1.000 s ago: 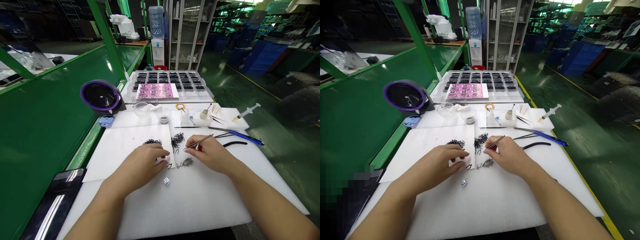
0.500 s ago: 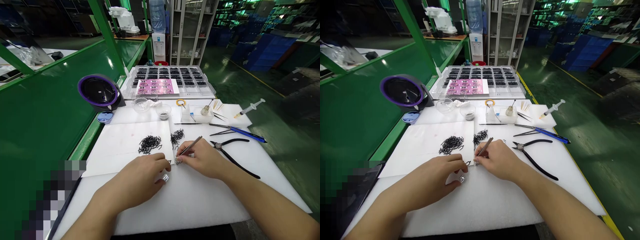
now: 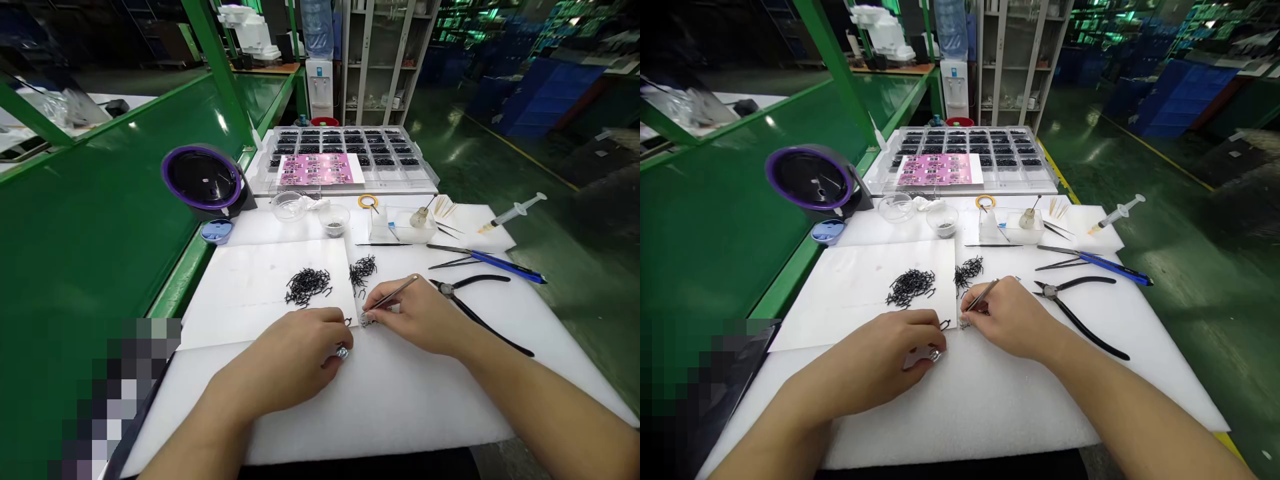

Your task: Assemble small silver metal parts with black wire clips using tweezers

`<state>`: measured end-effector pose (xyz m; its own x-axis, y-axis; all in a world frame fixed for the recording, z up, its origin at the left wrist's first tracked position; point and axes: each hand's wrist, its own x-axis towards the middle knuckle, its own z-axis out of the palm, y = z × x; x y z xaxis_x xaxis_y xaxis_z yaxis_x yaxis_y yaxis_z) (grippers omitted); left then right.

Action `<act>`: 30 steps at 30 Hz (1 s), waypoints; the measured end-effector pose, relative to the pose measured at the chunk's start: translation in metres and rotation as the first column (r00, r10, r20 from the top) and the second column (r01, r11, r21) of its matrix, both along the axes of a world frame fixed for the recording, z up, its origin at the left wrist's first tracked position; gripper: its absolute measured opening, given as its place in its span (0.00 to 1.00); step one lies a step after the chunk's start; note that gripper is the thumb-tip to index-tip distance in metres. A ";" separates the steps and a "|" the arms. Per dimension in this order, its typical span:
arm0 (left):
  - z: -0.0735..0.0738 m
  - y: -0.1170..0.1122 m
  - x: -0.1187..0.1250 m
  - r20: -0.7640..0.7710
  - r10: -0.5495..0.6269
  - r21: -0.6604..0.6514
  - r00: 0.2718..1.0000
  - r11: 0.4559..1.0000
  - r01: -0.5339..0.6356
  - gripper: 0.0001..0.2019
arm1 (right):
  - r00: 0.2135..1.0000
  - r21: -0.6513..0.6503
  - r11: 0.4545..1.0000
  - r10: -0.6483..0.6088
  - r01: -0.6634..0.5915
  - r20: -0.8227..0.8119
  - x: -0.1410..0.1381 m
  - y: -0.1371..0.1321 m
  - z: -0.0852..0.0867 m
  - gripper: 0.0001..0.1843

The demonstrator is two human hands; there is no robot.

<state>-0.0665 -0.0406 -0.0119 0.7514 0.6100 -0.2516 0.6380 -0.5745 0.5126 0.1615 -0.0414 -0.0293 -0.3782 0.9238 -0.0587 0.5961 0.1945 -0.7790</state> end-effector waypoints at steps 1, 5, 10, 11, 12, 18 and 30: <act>0.000 0.000 0.000 0.000 -0.005 0.005 1.000 1.000 0.005 0.14 | 1.000 -0.001 1.000 -0.001 0.001 0.005 0.000 0.000 0.000 0.04; 0.001 -0.001 0.001 0.005 -0.018 0.010 1.000 1.000 0.018 0.15 | 1.000 -0.006 1.000 0.004 -0.004 0.008 0.000 -0.001 0.000 0.06; -0.001 -0.002 0.001 0.022 -0.031 0.025 0.999 0.999 0.030 0.15 | 1.000 -0.020 1.000 0.009 -0.008 0.021 0.001 -0.001 0.000 0.06; -0.001 -0.002 0.000 0.026 -0.032 0.025 0.999 0.999 0.032 0.15 | 1.000 -0.029 1.000 0.009 -0.008 0.024 0.002 -0.001 0.000 0.06; -0.001 -0.002 0.000 0.029 -0.032 0.026 0.999 0.999 0.032 0.15 | 1.000 -0.043 0.999 0.009 -0.008 0.025 0.002 -0.002 -0.001 0.06; 0.003 -0.003 -0.002 0.089 -0.027 0.035 0.996 0.999 0.024 0.16 | 0.999 -0.152 0.988 -0.031 0.036 0.030 0.005 -0.002 -0.004 0.06; 0.032 -0.021 -0.024 0.518 0.108 0.107 0.849 0.976 -0.190 0.10 | 0.965 -0.144 0.986 -0.042 0.082 0.259 0.022 0.001 -0.024 0.23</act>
